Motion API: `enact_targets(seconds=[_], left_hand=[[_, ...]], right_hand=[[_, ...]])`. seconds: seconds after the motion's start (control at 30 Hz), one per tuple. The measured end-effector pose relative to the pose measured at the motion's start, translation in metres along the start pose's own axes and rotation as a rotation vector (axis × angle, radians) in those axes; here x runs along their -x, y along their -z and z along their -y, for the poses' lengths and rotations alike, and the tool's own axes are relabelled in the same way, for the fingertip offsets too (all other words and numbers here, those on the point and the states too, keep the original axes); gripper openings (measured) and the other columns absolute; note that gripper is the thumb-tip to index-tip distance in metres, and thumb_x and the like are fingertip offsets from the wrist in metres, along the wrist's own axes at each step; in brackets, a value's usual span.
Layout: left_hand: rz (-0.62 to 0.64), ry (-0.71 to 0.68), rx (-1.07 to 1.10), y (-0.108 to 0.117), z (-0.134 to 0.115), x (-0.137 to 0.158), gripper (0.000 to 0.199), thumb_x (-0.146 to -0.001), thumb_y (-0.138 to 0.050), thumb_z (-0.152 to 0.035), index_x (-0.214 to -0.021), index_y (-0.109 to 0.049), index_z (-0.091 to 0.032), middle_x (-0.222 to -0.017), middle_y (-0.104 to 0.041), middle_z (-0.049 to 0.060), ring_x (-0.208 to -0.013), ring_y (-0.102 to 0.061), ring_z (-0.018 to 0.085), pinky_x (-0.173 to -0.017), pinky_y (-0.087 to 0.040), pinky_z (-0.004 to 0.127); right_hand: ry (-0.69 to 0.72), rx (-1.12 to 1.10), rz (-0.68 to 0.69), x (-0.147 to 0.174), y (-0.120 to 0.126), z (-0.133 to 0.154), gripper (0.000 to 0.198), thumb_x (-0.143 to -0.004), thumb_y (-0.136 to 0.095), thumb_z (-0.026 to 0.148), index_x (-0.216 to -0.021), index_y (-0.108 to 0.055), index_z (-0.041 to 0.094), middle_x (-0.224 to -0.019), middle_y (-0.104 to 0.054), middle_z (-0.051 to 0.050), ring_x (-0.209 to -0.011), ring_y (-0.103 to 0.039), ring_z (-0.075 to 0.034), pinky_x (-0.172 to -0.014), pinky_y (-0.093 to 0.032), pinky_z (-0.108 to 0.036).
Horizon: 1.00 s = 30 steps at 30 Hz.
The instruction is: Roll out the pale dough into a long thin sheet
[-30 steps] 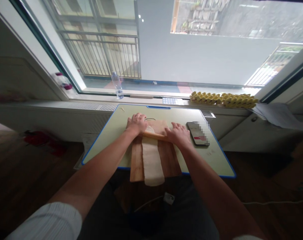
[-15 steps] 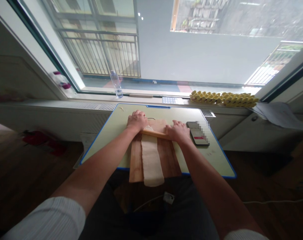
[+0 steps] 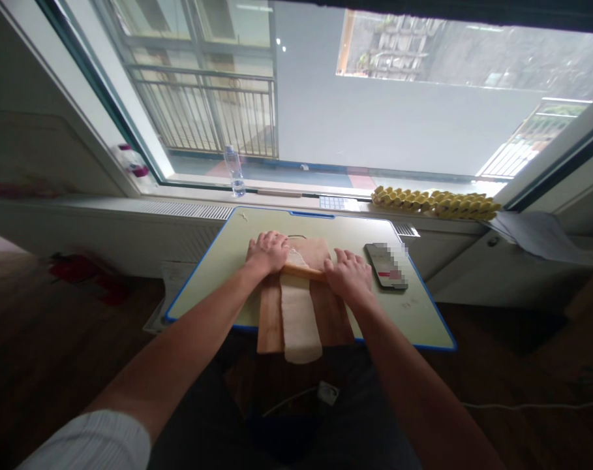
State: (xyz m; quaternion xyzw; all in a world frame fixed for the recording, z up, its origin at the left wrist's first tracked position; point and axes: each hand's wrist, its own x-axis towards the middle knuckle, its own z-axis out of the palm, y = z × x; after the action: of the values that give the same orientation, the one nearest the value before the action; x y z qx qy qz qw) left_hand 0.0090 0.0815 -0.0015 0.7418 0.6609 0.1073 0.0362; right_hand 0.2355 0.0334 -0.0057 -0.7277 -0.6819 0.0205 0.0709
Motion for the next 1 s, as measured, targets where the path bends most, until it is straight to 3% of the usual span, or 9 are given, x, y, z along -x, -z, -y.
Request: enact_targets(seconds=[0.1, 0.23, 0.37, 0.5, 0.6, 0.7, 0.83, 1.0], left_hand=[[0.028, 0.008, -0.002, 0.002, 0.002, 0.022, 0.054, -0.105, -0.039, -0.046, -0.154, -0.059, -0.033, -0.17, -0.046, 0.008, -0.155, -0.04, 0.033, -0.124, -0.033, 0.062], [-0.034, -0.031, 0.001, 0.004, 0.003, 0.059, 0.053, -0.107, -0.037, -0.048, -0.152, -0.062, -0.033, -0.173, -0.043, 0.006, -0.158, -0.036, 0.035, -0.127, -0.028, 0.066], [-0.053, -0.057, 0.085, 0.008, 0.005, 0.1, 0.049, -0.109, -0.038, -0.049, -0.146, -0.066, -0.035, -0.168, -0.051, 0.005, -0.156, -0.041, 0.035, -0.126, -0.029, 0.068], [-0.123, -0.132, 0.176, 0.01, 0.008, 0.129, 0.034, -0.1, -0.062, -0.04, -0.132, -0.072, -0.032, -0.154, -0.064, 0.005, -0.146, -0.051, 0.031, -0.127, -0.032, 0.06], [-0.183, -0.124, 0.206, 0.01, 0.012, 0.14, 0.027, -0.095, -0.066, -0.024, -0.122, -0.071, -0.029, -0.14, -0.071, 0.005, -0.134, -0.059, 0.027, -0.127, -0.032, 0.056], [-0.218, -0.099, 0.193, 0.011, 0.017, 0.148, 0.025, -0.096, -0.066, -0.023, -0.12, -0.069, -0.028, -0.134, -0.072, 0.006, -0.13, -0.061, 0.028, -0.126, -0.033, 0.058], [-0.229, -0.071, 0.154, 0.009, 0.02, 0.153, 0.02, -0.1, -0.064, -0.033, -0.118, -0.071, -0.026, -0.134, -0.074, 0.008, -0.13, -0.062, 0.029, -0.123, -0.035, 0.058], [-0.233, -0.037, 0.11, 0.002, 0.019, 0.145, 0.044, -0.107, -0.051, -0.051, -0.141, -0.068, -0.029, -0.157, -0.063, 0.009, -0.149, -0.051, 0.034, -0.126, -0.03, 0.065]], right_hand=[[0.043, 0.058, -0.07, 0.021, -0.002, 0.004, 0.059, -0.11, -0.034, 0.047, -0.159, -0.054, 0.022, -0.163, -0.055, -0.009, -0.148, -0.048, -0.032, -0.119, -0.039, -0.048], [0.04, 0.065, -0.136, 0.049, -0.005, 0.006, 0.057, -0.11, -0.033, 0.047, -0.155, -0.059, 0.023, -0.16, -0.058, -0.009, -0.146, -0.049, -0.034, -0.119, -0.038, -0.05], [0.095, 0.011, -0.186, 0.067, -0.014, 0.0, 0.057, -0.111, -0.035, 0.049, -0.153, -0.062, 0.023, -0.161, -0.057, -0.01, -0.148, -0.046, -0.034, -0.122, -0.035, -0.05], [0.165, -0.125, -0.226, 0.066, -0.021, -0.005, 0.057, -0.11, -0.036, 0.051, -0.147, -0.067, 0.019, -0.155, -0.062, -0.011, -0.146, -0.049, -0.031, -0.124, -0.035, -0.048], [0.152, -0.227, -0.246, 0.06, -0.019, -0.001, 0.054, -0.108, -0.042, 0.053, -0.141, -0.069, 0.02, -0.151, -0.064, -0.011, -0.141, -0.053, -0.03, -0.119, -0.042, -0.045], [0.161, -0.241, -0.216, 0.054, -0.012, 0.01, 0.05, -0.108, -0.044, 0.05, -0.139, -0.07, 0.021, -0.148, -0.066, -0.01, -0.138, -0.056, -0.028, -0.116, -0.046, -0.042], [0.269, -0.064, -0.122, 0.048, -0.002, 0.025, 0.047, -0.111, -0.036, 0.039, -0.142, -0.069, 0.024, -0.152, -0.064, -0.009, -0.14, -0.055, -0.028, -0.121, -0.038, -0.049], [0.264, 0.089, -0.105, 0.038, -0.003, 0.037, 0.054, -0.111, -0.029, 0.037, -0.156, -0.058, 0.03, -0.167, -0.051, -0.007, -0.151, -0.042, -0.034, -0.123, -0.028, -0.065]])
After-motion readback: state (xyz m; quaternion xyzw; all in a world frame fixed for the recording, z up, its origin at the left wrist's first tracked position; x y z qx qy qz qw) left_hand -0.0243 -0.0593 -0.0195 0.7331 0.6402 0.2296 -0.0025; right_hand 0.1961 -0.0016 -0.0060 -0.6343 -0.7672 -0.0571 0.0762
